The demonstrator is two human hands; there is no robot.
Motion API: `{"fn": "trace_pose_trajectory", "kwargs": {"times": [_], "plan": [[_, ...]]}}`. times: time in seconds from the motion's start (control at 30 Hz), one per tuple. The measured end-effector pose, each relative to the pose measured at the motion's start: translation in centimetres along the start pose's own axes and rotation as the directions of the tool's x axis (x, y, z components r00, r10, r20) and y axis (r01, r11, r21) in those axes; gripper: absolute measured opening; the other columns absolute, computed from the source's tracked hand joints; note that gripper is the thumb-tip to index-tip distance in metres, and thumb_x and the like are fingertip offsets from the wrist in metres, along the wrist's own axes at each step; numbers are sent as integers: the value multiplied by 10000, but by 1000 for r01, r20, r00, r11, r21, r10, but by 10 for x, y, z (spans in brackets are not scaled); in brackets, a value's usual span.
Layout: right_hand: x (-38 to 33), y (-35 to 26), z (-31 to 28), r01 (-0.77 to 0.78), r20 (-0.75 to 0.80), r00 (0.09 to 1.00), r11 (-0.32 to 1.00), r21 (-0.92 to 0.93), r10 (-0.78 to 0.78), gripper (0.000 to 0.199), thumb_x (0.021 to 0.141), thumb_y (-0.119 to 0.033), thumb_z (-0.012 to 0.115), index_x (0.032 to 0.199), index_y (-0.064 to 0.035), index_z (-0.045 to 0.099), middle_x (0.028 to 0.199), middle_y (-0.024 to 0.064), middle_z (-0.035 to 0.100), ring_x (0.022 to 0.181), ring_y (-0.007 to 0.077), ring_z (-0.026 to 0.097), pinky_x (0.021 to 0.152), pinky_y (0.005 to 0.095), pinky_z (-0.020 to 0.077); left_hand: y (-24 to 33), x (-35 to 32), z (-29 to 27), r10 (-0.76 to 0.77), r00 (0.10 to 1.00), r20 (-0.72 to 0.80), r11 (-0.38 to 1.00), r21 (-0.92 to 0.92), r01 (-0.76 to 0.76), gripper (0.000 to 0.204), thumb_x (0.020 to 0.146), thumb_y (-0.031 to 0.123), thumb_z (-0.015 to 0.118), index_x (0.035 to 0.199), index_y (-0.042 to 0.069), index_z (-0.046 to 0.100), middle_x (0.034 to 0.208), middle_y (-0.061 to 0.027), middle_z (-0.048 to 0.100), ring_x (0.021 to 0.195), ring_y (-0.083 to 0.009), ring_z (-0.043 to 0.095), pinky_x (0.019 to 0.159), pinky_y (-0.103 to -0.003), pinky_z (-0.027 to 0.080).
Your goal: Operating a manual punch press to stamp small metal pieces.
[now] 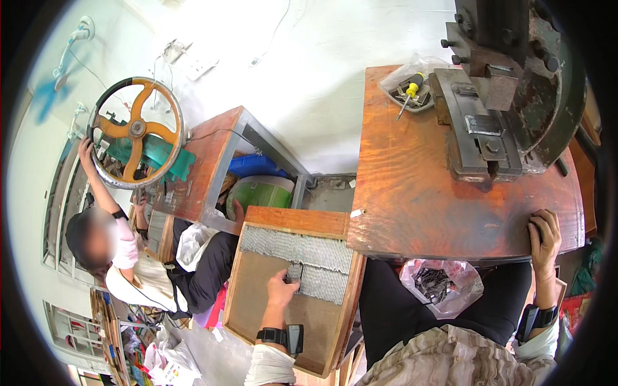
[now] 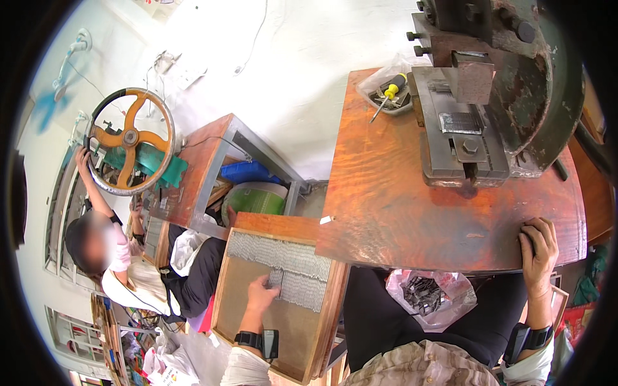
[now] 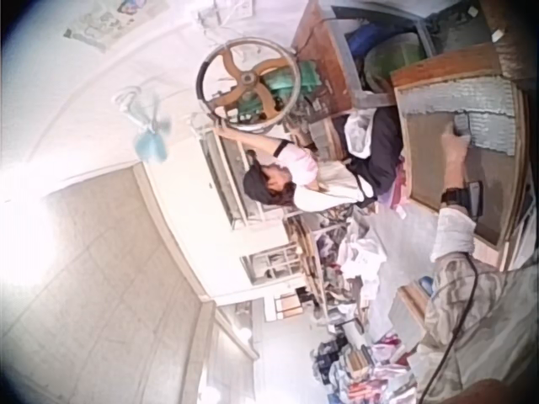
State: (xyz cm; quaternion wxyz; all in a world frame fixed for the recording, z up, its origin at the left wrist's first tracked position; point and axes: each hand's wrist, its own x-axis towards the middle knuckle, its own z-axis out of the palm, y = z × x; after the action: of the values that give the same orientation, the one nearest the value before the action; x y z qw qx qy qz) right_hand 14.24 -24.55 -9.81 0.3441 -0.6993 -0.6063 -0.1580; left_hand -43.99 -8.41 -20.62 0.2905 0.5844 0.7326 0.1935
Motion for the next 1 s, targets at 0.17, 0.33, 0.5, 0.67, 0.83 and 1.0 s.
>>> {"fn": "trace_pose_trajectory", "kwargs": {"times": [0.17,0.33,0.5,0.67,0.83,1.0], "plan": [[1,0,0,0,-4,1000,1000,5,0,110,735,15,626,836,44,591,894,160,580,907,350,564,797,385,458,-11,5,-3,108,993,55,985,131,-114,543,607,173,710,1072,-88,607,965,-248,648,878,-355,644,811,-375,509],[3,-3,0,-10,-2,1000,1000,22,10,107,732,32,615,835,43,589,893,166,579,898,347,561,796,391,453,-29,2,5,328,917,-228,889,402,-218,487,587,175,701,997,-81,640,823,-234,659,783,-328,657,747,-375,518],[6,-9,-3,-33,-44,999,999,-34,31,147,667,-8,680,803,-6,623,888,143,605,885,344,579,796,404,474,8,-7,-10,-47,960,-277,995,70,68,418,609,134,712,948,-105,654,791,-203,674,742,-267,663,694,-345,527],[10,-11,-8,-9,-81,997,999,-40,6,165,623,-38,710,776,-35,647,862,109,618,850,313,588,753,400,494,154,-23,-26,8,999,-51,910,-413,-29,367,691,-30,652,1043,-123,609,905,-132,670,762,-157,638,671,-282,518],[9,-7,-13,6,-47,999,1000,-13,-7,160,664,-96,699,812,-57,653,904,80,618,883,275,585,748,374,486,339,-36,20,536,834,132,767,-490,-415,376,670,40,688,1022,-82,633,867,-117,678,726,-138,618,668,-276,497],[6,-1,-15,16,-29,999,1000,-9,-16,182,681,-124,691,850,-73,649,946,52,611,926,256,570,755,367,476,460,-44,71,672,727,143,740,-180,-648,478,569,264,716,931,-44,670,793,-222,664,741,-307,663,711,-364,508]]}}
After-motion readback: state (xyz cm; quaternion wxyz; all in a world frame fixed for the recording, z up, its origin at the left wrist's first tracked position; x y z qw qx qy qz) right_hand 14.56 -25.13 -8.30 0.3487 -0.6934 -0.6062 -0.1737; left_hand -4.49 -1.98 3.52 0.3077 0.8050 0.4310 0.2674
